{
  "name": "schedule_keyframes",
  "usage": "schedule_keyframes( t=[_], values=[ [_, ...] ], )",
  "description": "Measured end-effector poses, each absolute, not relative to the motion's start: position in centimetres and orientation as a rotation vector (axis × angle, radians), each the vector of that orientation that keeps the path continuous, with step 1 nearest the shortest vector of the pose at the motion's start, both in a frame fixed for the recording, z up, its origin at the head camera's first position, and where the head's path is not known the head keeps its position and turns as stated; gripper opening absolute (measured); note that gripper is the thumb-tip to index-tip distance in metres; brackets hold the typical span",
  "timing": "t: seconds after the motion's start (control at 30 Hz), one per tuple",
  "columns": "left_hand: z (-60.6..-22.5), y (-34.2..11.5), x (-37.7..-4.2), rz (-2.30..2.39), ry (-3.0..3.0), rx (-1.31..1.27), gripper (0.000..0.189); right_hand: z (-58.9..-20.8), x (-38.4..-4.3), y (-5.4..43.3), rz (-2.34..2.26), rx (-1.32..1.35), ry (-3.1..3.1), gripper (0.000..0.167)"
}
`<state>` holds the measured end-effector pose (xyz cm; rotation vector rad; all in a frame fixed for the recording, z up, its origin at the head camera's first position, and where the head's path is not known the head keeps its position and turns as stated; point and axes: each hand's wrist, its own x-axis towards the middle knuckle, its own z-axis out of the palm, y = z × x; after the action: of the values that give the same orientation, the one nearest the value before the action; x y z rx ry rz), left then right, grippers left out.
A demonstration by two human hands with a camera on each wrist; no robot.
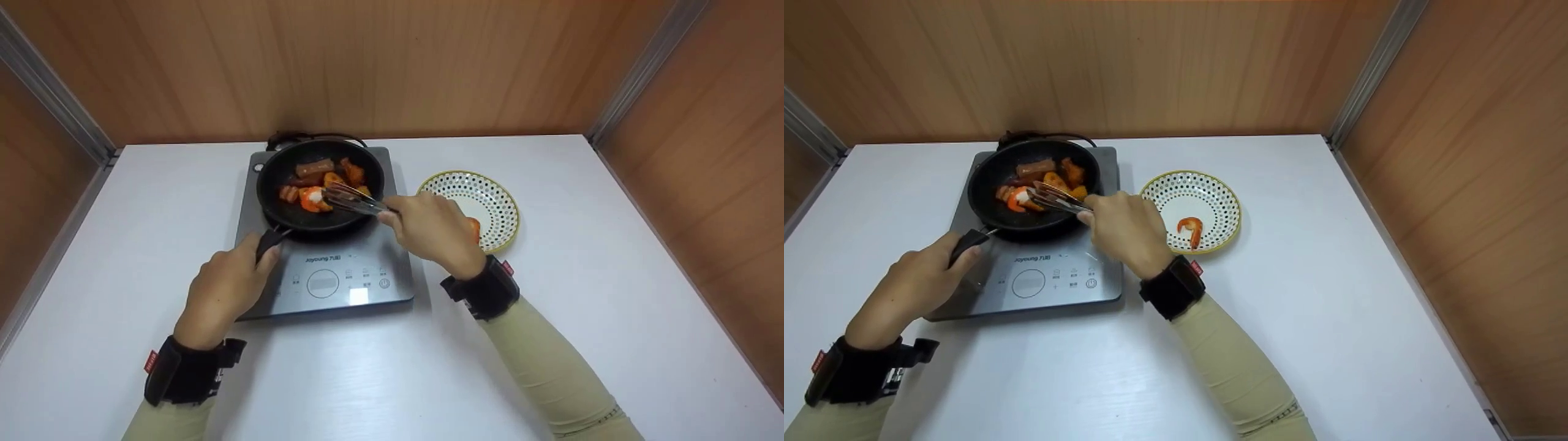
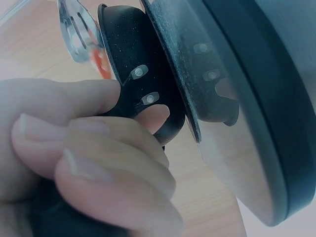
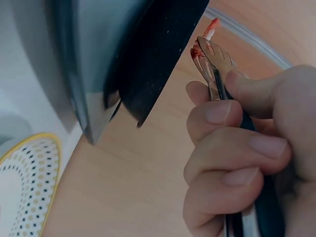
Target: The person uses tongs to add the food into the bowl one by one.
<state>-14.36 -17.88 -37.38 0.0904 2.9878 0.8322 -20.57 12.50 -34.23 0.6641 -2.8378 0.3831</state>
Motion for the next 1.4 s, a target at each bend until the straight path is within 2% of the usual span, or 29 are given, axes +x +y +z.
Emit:
schedule_keyframes(
  t=[0.43, 0.93, 1.4],
  values=[
    [-37.5, -17.5, -14.4, 0.83, 2.991, 0.076, 0.031, -33.2, -21.0, 7.5, 0.218, 0.624, -3.032, 0.032],
    [-37.5, -17.0, -14.8, 0.838, 2.991, 0.085, 0.028, -32.6, -20.9, 6.1, 0.004, 0.582, -3.061, 0.04],
    [-37.5, -16.9, -14.8, 0.857, 2.992, 0.095, 0.029, -33.1, -21.3, 4.8, -0.088, 0.59, -2.953, 0.036]
  ],
)
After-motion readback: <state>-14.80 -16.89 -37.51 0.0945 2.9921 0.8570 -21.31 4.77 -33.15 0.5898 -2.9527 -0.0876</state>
